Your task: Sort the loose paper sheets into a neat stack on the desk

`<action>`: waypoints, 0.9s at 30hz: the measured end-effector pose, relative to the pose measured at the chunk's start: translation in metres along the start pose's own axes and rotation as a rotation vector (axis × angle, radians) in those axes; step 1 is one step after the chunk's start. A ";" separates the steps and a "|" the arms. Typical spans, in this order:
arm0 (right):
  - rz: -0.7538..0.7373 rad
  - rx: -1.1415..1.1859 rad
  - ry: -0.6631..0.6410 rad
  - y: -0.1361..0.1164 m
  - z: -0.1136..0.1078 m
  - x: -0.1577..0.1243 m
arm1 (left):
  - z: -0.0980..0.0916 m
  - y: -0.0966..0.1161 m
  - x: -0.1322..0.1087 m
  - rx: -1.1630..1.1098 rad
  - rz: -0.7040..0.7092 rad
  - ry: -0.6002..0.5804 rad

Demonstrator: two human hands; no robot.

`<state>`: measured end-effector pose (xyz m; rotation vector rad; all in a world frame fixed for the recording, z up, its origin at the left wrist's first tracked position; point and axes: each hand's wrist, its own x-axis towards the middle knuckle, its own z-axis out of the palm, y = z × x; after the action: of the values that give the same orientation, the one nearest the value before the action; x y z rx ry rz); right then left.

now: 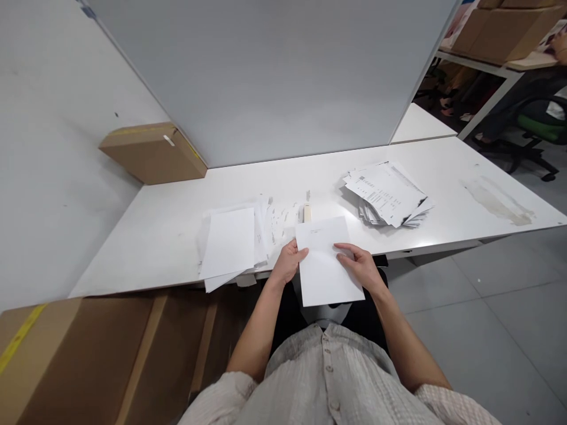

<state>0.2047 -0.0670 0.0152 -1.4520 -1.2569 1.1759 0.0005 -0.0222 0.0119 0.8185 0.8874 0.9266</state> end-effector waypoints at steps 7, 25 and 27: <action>0.210 0.056 -0.093 0.000 -0.012 -0.010 | -0.014 0.007 0.012 0.401 0.062 0.259; 0.298 0.125 0.028 -0.002 -0.009 0.009 | -0.017 0.007 0.035 0.944 0.460 0.229; 0.305 0.134 0.025 -0.002 -0.009 0.010 | -0.016 0.006 0.038 1.040 0.508 0.201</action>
<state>0.2138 -0.0575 0.0175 -1.5896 -0.9415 1.4094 -0.0038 0.0180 0.0005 1.9303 1.3935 0.9670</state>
